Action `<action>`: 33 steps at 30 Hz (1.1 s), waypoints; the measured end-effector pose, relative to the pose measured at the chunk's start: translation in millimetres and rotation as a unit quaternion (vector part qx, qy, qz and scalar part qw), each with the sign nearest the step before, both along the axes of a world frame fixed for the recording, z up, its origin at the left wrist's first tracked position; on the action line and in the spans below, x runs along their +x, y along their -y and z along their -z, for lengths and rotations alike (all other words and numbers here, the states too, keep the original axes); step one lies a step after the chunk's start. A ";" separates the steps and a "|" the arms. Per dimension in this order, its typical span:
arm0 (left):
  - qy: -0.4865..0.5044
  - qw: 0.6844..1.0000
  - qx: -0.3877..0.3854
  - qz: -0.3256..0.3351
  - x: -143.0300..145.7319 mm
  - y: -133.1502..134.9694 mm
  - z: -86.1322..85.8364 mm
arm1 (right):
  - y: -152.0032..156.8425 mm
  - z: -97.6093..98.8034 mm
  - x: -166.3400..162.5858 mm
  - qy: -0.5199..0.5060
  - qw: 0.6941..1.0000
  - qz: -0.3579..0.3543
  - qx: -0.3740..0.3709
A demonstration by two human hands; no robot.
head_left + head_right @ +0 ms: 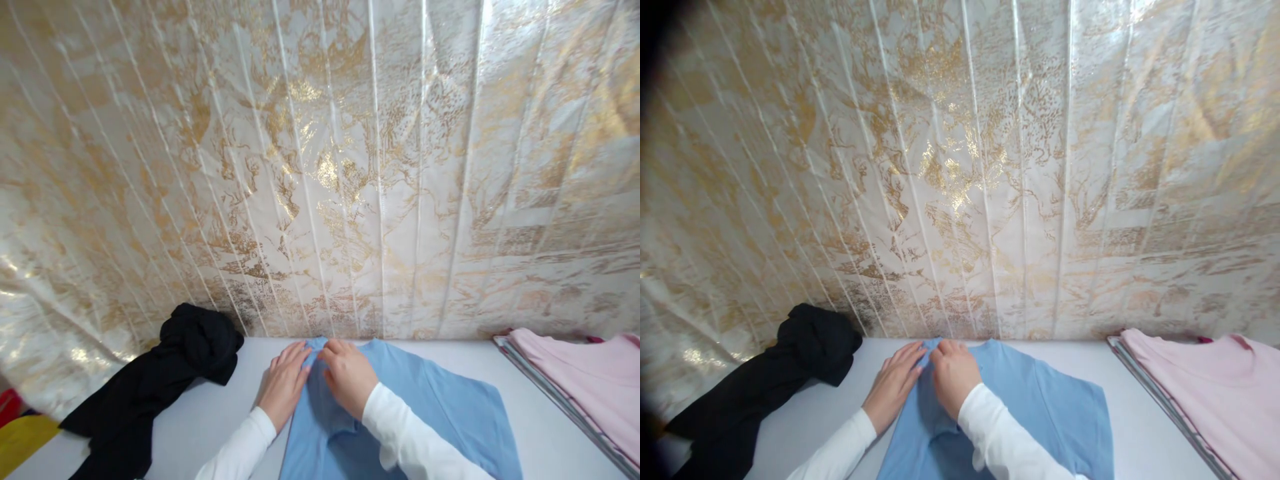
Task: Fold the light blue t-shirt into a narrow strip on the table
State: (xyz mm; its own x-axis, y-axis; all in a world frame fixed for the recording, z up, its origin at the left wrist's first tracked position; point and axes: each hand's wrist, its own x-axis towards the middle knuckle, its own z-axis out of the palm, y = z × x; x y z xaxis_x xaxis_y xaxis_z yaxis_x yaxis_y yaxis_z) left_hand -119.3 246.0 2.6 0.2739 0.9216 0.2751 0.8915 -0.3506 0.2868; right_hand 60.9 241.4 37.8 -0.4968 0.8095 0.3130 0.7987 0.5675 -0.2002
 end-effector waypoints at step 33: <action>-0.131 0.988 0.084 0.014 1.6 -55.6 -11.4 | 46.1 103.6 -3.4 0.047 0.978 -0.161 0.126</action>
